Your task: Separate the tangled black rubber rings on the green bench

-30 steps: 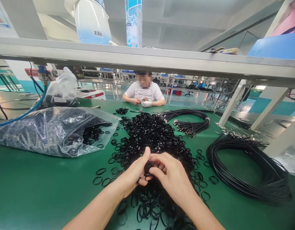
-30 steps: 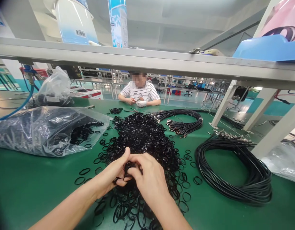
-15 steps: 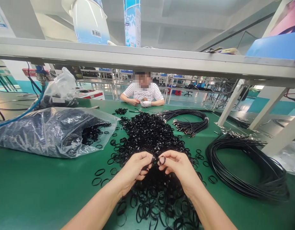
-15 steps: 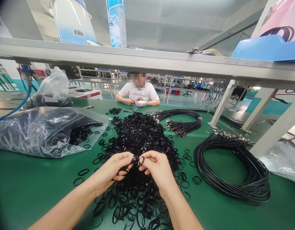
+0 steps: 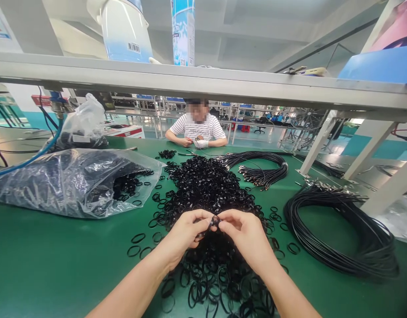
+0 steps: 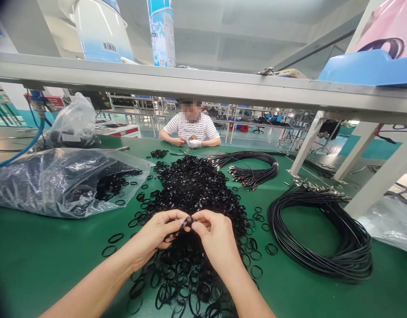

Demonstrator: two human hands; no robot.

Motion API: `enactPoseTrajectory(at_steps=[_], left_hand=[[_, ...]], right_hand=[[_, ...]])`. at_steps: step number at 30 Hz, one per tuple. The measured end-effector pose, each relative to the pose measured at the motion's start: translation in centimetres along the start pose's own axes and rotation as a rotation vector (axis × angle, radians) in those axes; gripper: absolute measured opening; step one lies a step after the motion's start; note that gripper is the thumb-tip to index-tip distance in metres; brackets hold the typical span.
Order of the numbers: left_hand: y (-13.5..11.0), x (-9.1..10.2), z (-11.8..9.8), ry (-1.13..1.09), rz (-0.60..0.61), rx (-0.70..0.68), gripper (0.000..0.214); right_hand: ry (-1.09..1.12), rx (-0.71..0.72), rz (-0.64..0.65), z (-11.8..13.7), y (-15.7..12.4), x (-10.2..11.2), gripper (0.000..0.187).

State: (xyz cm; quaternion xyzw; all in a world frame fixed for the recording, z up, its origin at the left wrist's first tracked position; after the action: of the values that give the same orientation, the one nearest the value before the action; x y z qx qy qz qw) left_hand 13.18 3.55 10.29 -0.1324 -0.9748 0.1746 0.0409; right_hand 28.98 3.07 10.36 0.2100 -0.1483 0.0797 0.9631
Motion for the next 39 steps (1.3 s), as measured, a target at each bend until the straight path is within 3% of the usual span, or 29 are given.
enactPoseTrajectory(at_steps=[6, 13, 17, 29, 39], left_hand=[[0.5, 0.7, 0.2, 0.12, -0.114, -0.018, 0.023], [-0.1, 1.0, -0.3, 0.422, -0.232, -0.195, 0.025], [-0.7, 0.5, -0.5, 0.606, -0.231, -0.229, 0.025], [-0.2, 0.2, 0.0, 0.442, -0.172, -0.176, 0.028], [-0.4, 0.3, -0.4, 0.381, -0.161, -0.216, 0.021]], right_hand=[[0.045, -0.122, -0.098, -1.5, 0.3, 0.3, 0.016], [0.061, -0.174, -0.099, -1.9, 0.2, 0.5, 0.018], [0.051, -0.162, -0.088, -1.8, 0.2, 0.3, 0.018], [0.021, -0.128, -0.025, -1.4, 0.0, -0.1, 0.016], [0.238, -0.232, -0.012, -0.9, 0.1, -0.2, 0.016]])
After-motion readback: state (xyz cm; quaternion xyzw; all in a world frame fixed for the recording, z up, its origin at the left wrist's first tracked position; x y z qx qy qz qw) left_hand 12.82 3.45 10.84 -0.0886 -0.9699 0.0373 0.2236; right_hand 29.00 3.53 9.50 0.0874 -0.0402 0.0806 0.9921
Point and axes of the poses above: each hand's wrist, its own y-axis towards the middle knuckle, its own x-axis out of the back of the hand, z = x × y, the point moved 2 cm from there along y, towards the middle knuckle, and after that the axes turned 10 degrees about x, right-handed, at the moved point
